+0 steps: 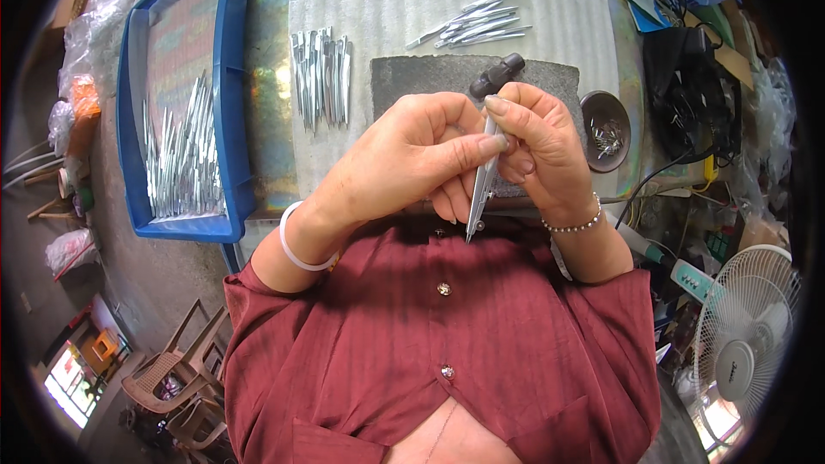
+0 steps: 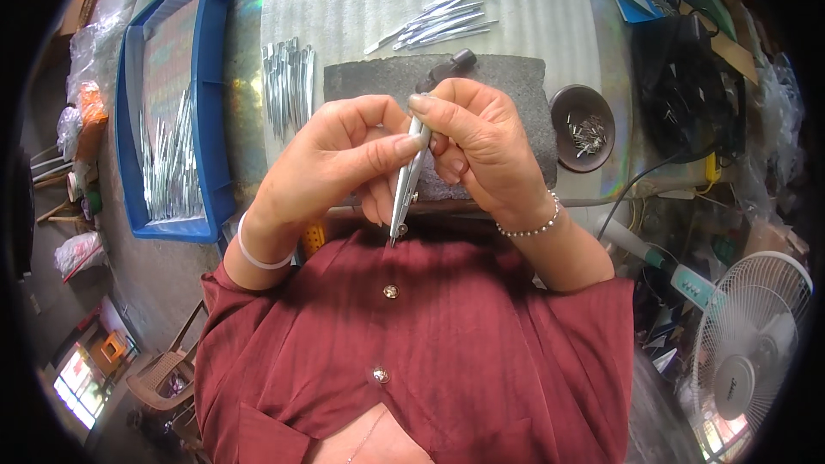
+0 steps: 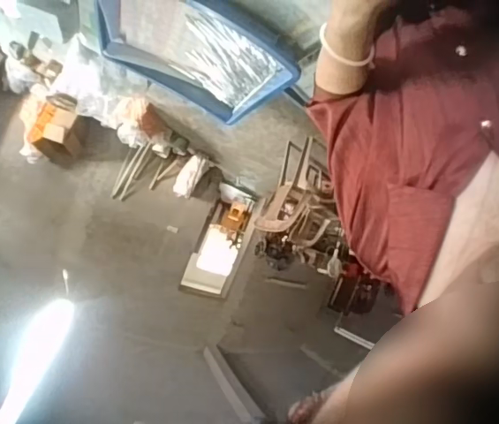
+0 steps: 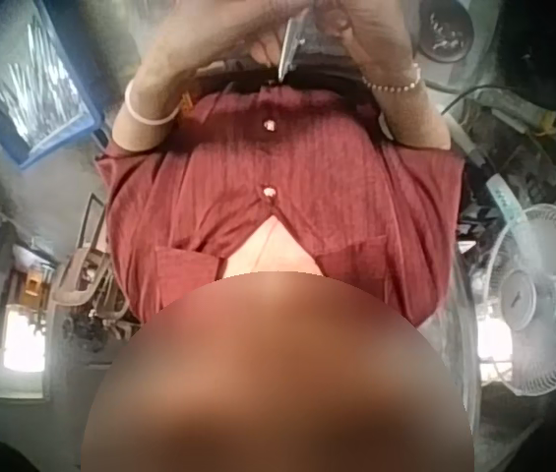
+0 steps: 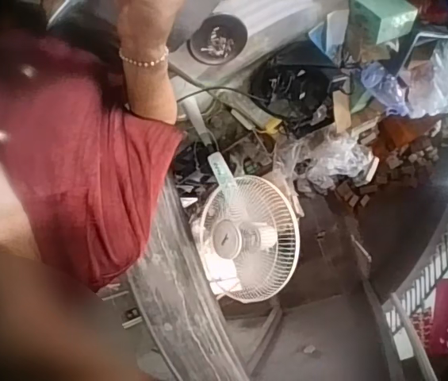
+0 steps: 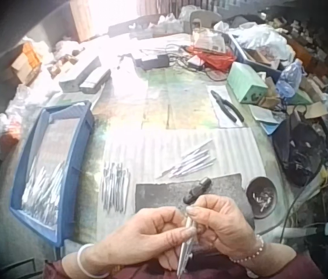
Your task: Manually shaping and marking small metal strips using a hammer and a punch tool on an anvil block.
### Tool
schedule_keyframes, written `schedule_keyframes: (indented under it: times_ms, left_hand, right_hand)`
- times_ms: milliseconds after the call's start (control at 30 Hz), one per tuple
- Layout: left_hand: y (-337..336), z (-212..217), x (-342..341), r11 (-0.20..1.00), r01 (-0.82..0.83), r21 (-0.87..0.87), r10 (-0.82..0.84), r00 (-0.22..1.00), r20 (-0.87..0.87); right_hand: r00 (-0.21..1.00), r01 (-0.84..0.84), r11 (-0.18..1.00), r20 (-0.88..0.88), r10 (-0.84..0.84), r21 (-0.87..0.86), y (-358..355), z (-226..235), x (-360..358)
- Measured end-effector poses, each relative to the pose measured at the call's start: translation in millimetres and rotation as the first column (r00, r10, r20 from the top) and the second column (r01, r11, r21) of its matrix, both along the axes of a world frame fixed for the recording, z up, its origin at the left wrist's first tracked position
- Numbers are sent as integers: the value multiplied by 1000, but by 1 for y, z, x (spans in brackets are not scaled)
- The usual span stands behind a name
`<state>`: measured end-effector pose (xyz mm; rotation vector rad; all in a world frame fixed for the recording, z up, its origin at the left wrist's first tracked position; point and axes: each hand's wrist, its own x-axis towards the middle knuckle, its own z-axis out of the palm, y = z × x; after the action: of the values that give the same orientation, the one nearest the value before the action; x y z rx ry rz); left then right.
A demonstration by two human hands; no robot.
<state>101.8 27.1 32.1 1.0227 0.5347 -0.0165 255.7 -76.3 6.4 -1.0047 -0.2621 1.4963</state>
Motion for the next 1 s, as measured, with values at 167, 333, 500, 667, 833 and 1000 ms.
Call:
schedule_keyframes:
  times_ms: [167,333,500,667,833,1000]
  left_hand:
    - [-4,5,-1,994,-20,104,19,1000,9]
    - [-10,9,-16,987,-143,74,135,986,93]
    - [-11,4,-27,941,-334,-61,339,918,207]
    - [-14,-9,-35,868,-485,-109,495,824,275]
    - [-14,-20,-34,772,-580,-261,636,708,307]
    - [-21,-26,-19,681,-584,-441,711,671,210]
  right_hand:
    - [988,-41,999,146,38,14,-3,17,16]
    - [920,43,995,385,-75,90,5,39,83]
    - [431,78,994,902,38,-79,43,2,170]
    - [241,-2,858,833,499,-513,70,-62,237]
    - [-267,-11,989,954,139,-147,55,-23,170]
    - [742,-378,910,644,187,172,4,21,37]
